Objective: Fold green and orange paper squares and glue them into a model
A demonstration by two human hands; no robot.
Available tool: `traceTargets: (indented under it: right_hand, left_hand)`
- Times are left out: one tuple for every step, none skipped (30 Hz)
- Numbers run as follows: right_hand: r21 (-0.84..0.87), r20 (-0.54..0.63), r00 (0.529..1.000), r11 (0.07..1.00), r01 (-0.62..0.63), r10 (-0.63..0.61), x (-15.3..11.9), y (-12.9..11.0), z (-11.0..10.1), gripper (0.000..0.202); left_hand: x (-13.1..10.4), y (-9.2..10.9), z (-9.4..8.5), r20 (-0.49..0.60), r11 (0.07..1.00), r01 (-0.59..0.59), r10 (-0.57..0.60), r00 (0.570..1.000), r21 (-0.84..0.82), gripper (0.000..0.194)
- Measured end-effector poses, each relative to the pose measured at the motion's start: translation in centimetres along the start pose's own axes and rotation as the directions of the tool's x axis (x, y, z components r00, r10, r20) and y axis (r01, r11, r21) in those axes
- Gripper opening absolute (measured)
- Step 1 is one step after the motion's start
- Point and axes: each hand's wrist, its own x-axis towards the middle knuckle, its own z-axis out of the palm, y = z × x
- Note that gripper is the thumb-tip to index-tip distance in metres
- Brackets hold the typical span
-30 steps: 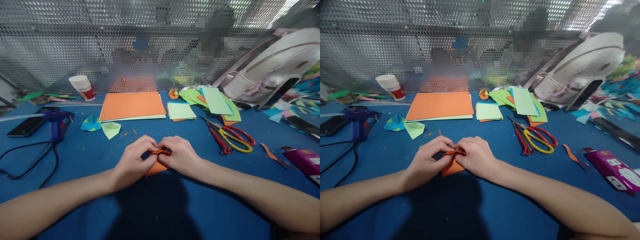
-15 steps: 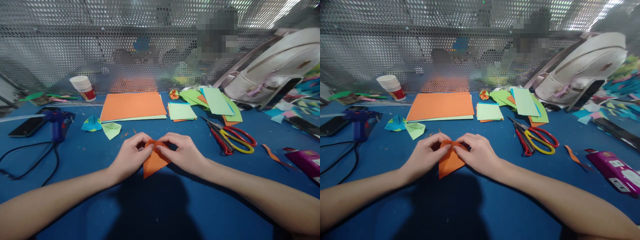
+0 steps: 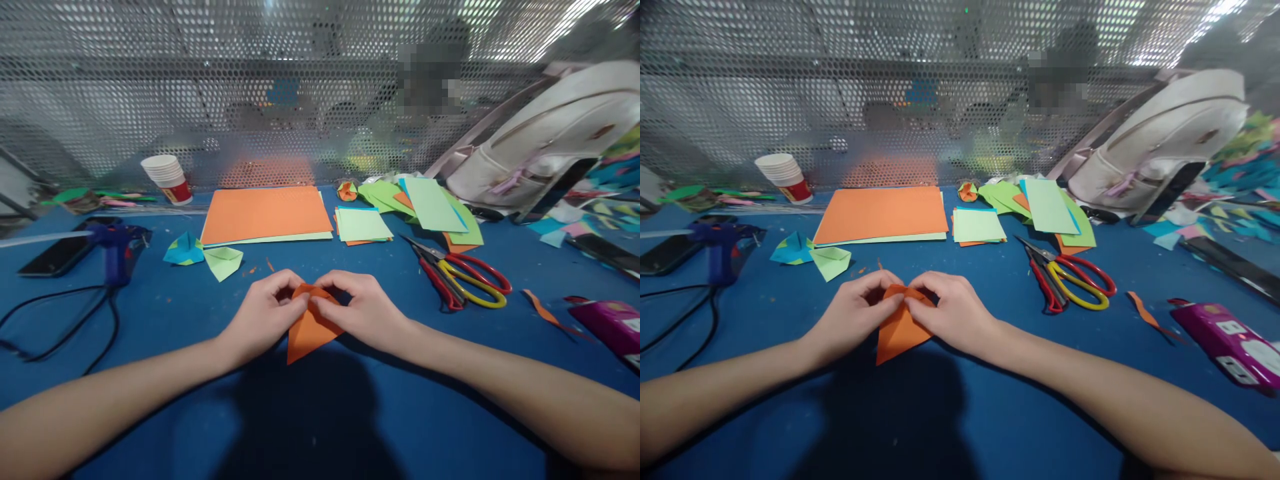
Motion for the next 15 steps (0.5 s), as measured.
traceTargets:
  right_hand:
    - [0.009,0.0,1.0,1.0,0.002,-0.002,-0.02,-0.02,-0.02,0.009]
    - [0.016,0.001,1.0,1.0,0.004,-0.004,-0.04,-0.02,-0.04,0.009]
    - [0.022,0.003,1.0,1.0,0.008,-0.008,-0.05,0.0,-0.05,0.01]
    - [0.025,0.004,1.0,1.0,0.012,-0.013,-0.06,0.03,-0.06,0.01]
    - [0.023,0.004,1.0,1.0,0.016,-0.016,-0.06,0.08,-0.07,0.011]
    - [0.02,0.001,1.0,1.0,0.019,-0.019,-0.06,0.14,-0.07,0.011]
    - [0.016,-0.002,1.0,1.0,0.022,-0.022,-0.05,0.2,-0.06,0.01]
    - [0.014,-0.006,1.0,1.0,0.024,-0.024,-0.03,0.27,-0.06,0.01]
    - [0.013,-0.012,1.0,1.0,0.022,-0.022,-0.01,0.34,-0.07,0.01]
    - [0.012,-0.015,1.0,1.0,0.018,-0.018,0.03,0.39,-0.08,0.01]
    - [0.011,-0.018,1.0,1.0,0.015,-0.015,0.06,0.44,-0.09,0.01]
    - [0.011,-0.021,1.0,1.0,0.014,-0.014,0.11,0.48,-0.11,0.01]
    - [0.011,-0.022,1.0,1.0,0.015,-0.015,0.15,0.51,-0.13,0.01]
    - [0.014,-0.021,1.0,1.0,0.016,-0.016,0.18,0.53,-0.15,0.01]
    - [0.019,-0.019,1.0,1.0,0.018,-0.018,0.21,0.55,-0.17,0.01]
  left_hand:
    - [0.01,-0.06,0.0,0.015,1.0,0.005,-0.005,1.0,-0.007,0.012]
    - [0.02,-0.11,-0.01,0.029,1.0,0.011,-0.01,1.0,-0.014,0.012]
    - [0.04,-0.13,-0.02,0.038,1.0,0.018,-0.018,0.999,-0.019,0.012]
    - [0.06,-0.13,-0.02,0.045,0.999,0.03,-0.029,0.999,-0.023,0.012]
    - [0.08,-0.08,-0.03,0.051,0.999,0.045,-0.044,0.998,-0.028,0.012]
    - [0.1,0.0,-0.03,0.056,0.997,0.061,-0.059,0.997,-0.037,0.012]
    - [0.12,0.11,-0.03,0.063,0.996,0.078,-0.074,0.995,-0.052,0.011]
    - [0.14,0.23,-0.03,0.073,0.993,0.095,-0.09,0.993,-0.071,0.009]
    - [0.15,0.34,-0.02,0.083,0.989,0.112,-0.104,0.991,-0.096,0.007]
    - [0.17,0.44,0.0,0.091,0.984,0.128,-0.117,0.989,-0.125,0.004]
    - [0.19,0.49,0.01,0.096,0.978,0.141,-0.127,0.987,-0.152,0.005]
    - [0.21,0.5,0.02,0.099,0.973,0.152,-0.136,0.986,-0.175,0.007]
    - [0.23,0.47,0.02,0.1,0.969,0.16,-0.142,0.985,-0.191,0.009]
    - [0.26,0.39,0.01,0.099,0.966,0.164,-0.147,0.984,-0.2,0.01]
    - [0.29,0.3,0.0,0.096,0.966,0.166,-0.149,0.984,-0.2,0.01]
